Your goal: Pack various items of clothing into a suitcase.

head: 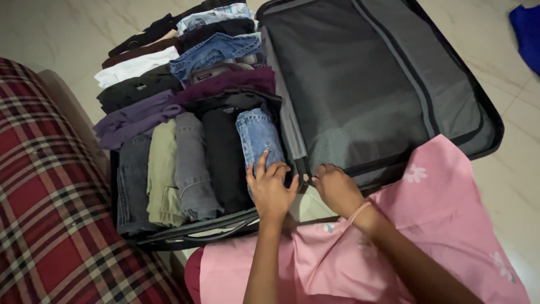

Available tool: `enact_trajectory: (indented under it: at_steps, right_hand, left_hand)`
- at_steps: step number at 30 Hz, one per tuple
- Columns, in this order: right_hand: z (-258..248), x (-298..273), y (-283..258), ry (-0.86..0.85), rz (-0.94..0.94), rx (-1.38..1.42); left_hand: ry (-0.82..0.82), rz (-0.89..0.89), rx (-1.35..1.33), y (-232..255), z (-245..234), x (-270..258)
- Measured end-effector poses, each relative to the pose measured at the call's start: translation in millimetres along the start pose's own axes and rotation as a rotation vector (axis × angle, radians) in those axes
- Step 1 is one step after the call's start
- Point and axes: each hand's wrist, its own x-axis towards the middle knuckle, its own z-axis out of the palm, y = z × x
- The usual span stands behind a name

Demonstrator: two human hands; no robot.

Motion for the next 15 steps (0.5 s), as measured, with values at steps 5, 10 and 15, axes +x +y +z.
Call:
enact_trajectory:
  at_steps: [5,10,15]
  right_hand:
    - [-11,-2,-32,0.187,0.046,0.089]
    - [-1,-6,-43,0.354,0.081,0.051]
    - [1,2,-48,0.395,0.147,-0.089]
  left_hand:
    - [0.006,0.002,-0.003,-1,1,-1]
    - [0.072,0.024,-0.069,-4,-7,-7]
    - [0.13,-0.011,-0.129,-14,-38,-16]
